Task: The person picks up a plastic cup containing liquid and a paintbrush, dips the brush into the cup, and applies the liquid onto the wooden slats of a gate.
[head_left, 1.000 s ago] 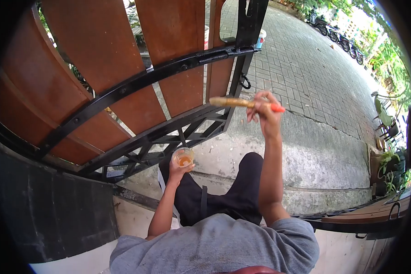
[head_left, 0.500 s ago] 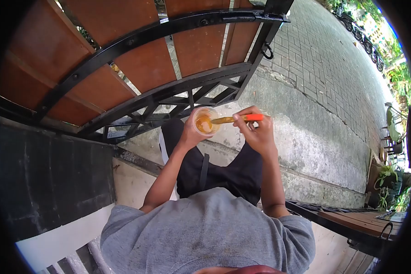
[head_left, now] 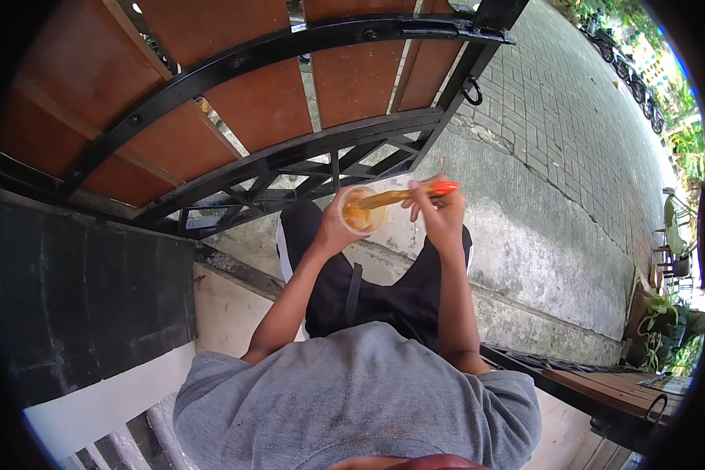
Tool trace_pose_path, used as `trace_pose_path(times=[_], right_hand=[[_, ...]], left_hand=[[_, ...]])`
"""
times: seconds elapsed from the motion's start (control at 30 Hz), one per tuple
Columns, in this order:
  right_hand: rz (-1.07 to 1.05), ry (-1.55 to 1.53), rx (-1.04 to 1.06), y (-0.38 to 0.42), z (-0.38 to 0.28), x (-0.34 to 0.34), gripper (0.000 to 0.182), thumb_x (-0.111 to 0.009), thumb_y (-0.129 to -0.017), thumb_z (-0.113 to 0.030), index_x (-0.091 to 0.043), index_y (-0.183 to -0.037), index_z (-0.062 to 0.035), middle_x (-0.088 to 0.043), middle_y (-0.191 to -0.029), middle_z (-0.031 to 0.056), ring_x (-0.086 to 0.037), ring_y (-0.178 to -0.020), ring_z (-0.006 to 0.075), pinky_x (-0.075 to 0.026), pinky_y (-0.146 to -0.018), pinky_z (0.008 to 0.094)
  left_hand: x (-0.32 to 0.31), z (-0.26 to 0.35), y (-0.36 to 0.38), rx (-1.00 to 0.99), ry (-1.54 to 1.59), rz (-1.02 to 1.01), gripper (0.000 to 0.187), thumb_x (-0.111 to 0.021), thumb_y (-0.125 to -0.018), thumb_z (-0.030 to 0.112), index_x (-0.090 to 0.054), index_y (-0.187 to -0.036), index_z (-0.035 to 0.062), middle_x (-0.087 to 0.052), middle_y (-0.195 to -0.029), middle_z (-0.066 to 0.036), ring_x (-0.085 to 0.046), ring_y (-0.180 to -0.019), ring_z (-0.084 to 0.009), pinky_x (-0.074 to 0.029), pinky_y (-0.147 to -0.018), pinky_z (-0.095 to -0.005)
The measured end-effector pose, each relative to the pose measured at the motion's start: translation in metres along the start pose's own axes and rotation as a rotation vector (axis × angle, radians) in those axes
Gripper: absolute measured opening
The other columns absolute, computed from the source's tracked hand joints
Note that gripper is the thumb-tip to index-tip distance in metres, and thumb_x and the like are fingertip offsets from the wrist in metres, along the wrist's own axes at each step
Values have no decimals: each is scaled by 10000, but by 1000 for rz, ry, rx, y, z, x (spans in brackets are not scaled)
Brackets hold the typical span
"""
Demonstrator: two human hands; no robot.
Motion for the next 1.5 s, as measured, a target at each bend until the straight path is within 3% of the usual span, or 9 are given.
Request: trace_pose_path(times=[0.13,0.3,0.53,0.63,0.77,0.9,1.0,1.3,1.5], right_hand=[[146,-398,-252,7,45,12,159,-623,-928,-171,-526,-842,-81,-628,-631,129,-577,-428,167,-363,-395,212],[111,-732,-189,2,41,-5,128,-540,-978,-187,-511,-935,-70,-652,-696,169,-658,-580,239,-429,-508,274],[218,-621,282,-77,-28,-28,125,-546,-977,-91,-459,-912,-28,-690,-791,222,-709,-697,264,-480,-556,278],[277,-385,472,-103,-47,-47,122,-528,-982,-55,-444,-904,-15,-696,-817,235,-714,-709,262,-502,-570,275],[350,-293,366,-81,-9,-56,130,-504,-992,-37,-408,-909,-8,-699,-835,238,-717,-715,260,-510,-576,270],[374,-298,513,-89,-45,-66,148,-491,-997,-71,-402,-892,-18,-689,-807,268,-719,-702,291,-519,-572,287],[356,-161,446,-98,-8,-73,144,-476,-1002,-73,-390,-900,-20,-691,-811,268,-720,-701,294,-518,-571,289],[434,-263,416,-102,-10,-67,162,-492,-996,-48,-369,-893,-25,-688,-815,262,-711,-716,254,-513,-598,273],[498,-326,484,-95,-29,-50,137,-491,-988,-36,-386,-904,-12,-690,-811,257,-717,-704,277,-519,-592,278]], left_hand=[[9,-5,-6,14,-9,43,756,-891,-604,50,-496,-1249,50,-610,-1157,-81,-609,-1079,-193,-482,-958,-327],[16,-6,-22,-6,-9,113,753,-888,-604,50,-498,-1247,42,-620,-1124,-84,-609,-1056,-192,-483,-946,-328],[27,-33,-11,24,-14,186,746,-881,-612,51,-497,-1252,45,-624,-1099,-101,-624,-1036,-213,-501,-915,-335],[38,-40,4,17,-147,204,732,-893,-606,74,-507,-1227,46,-635,-1098,-125,-639,-1025,-242,-511,-898,-346],[46,-59,30,93,-180,199,728,-907,-600,97,-516,-1212,40,-639,-1111,-136,-642,-1038,-263,-509,-904,-356],[49,-71,44,51,-252,181,796,-913,-564,80,-505,-1246,31,-620,-1150,-141,-619,-1076,-267,-496,-947,-364],[47,-72,46,89,-245,151,813,-911,-561,70,-495,-1258,25,-607,-1181,-149,-609,-1103,-280,-490,-962,-375],[47,-80,42,107,-204,147,803,-910,-571,73,-489,-1253,26,-613,-1171,-153,-617,-1087,-289,-495,-955,-376],[50,-76,38,45,-218,185,739,-914,-564,91,-531,-1193,27,-639,-1101,-135,-641,-1018,-269,-513,-909,-358]])
Point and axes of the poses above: each hand's wrist, its own y-axis away from the middle knuckle, its own x-axis out of the back of the hand, z = x × y, the point moved 4 cm from there along -y, towards the middle knuckle
